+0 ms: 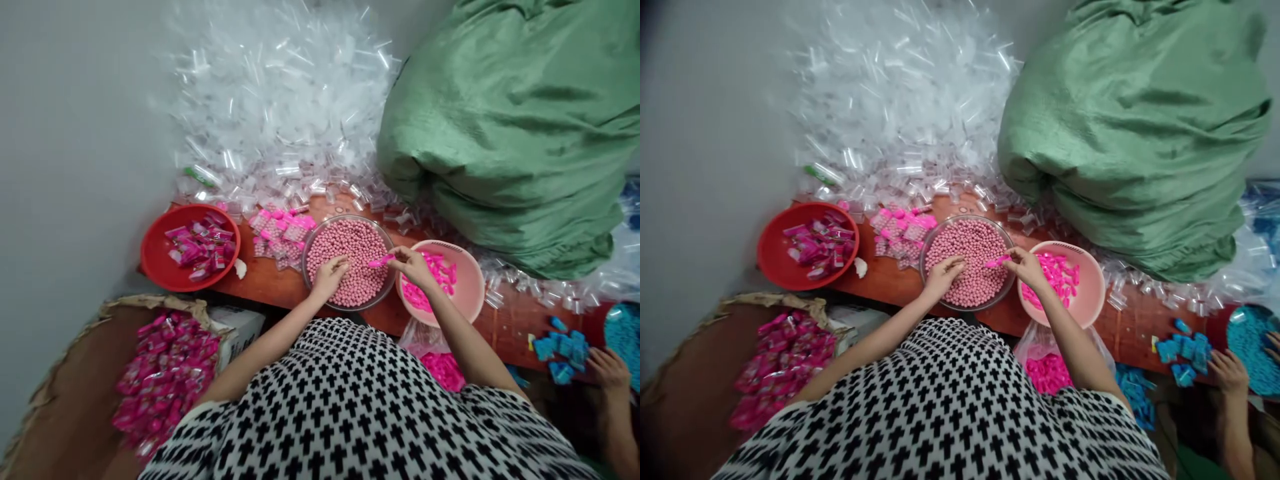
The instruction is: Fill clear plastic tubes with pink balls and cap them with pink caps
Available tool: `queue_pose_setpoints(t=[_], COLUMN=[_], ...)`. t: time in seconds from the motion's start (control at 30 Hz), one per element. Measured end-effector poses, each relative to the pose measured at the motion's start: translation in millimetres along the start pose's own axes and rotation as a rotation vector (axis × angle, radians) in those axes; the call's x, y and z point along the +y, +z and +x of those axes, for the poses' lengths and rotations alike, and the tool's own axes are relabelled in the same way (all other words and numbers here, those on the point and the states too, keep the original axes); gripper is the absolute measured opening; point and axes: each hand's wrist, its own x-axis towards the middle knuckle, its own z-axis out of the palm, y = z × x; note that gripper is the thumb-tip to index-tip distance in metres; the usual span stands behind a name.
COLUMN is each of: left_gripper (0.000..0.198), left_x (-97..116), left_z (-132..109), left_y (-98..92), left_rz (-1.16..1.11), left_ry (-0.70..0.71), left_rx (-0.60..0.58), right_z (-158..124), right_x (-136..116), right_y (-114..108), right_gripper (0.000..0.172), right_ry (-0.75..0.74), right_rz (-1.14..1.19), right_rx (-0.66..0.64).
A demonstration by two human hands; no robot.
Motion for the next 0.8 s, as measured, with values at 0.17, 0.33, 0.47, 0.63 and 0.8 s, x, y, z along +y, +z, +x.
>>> queue_pose_setpoints(t=[0.17,0.33,0.47,0.63,0.8], left_gripper=[0.042,0.044,0.045,0.043,0.04], left_x=[2,8,17,38,53], left_z=[2,13,27,48,68], left_y=[-19.0,-24.8,-20.3,-23.7,-33.4], left_rz=[0.0,0.006,0.009,-0.02,-0.033], left_ry=[0.047,0.043,0.04,0.047,0.032], left_rx=[0.024,0.064,0.045,0.06,0.099], right_z=[3,22,91,190,240], right_x=[-3,3,-14,-37,-33], right_y=[-26,-43,-7,52,89], right_gripper=[0.017,0.036,0.039,0.063,0.07], right_ry=[0.129,0.092,-0.094,0.014,0.039], right_rz=[-0.598,-0.94,-0.815,-0.934,-1.05], right_rx=[-0.042,-0.064,0.006,0.083,0.041])
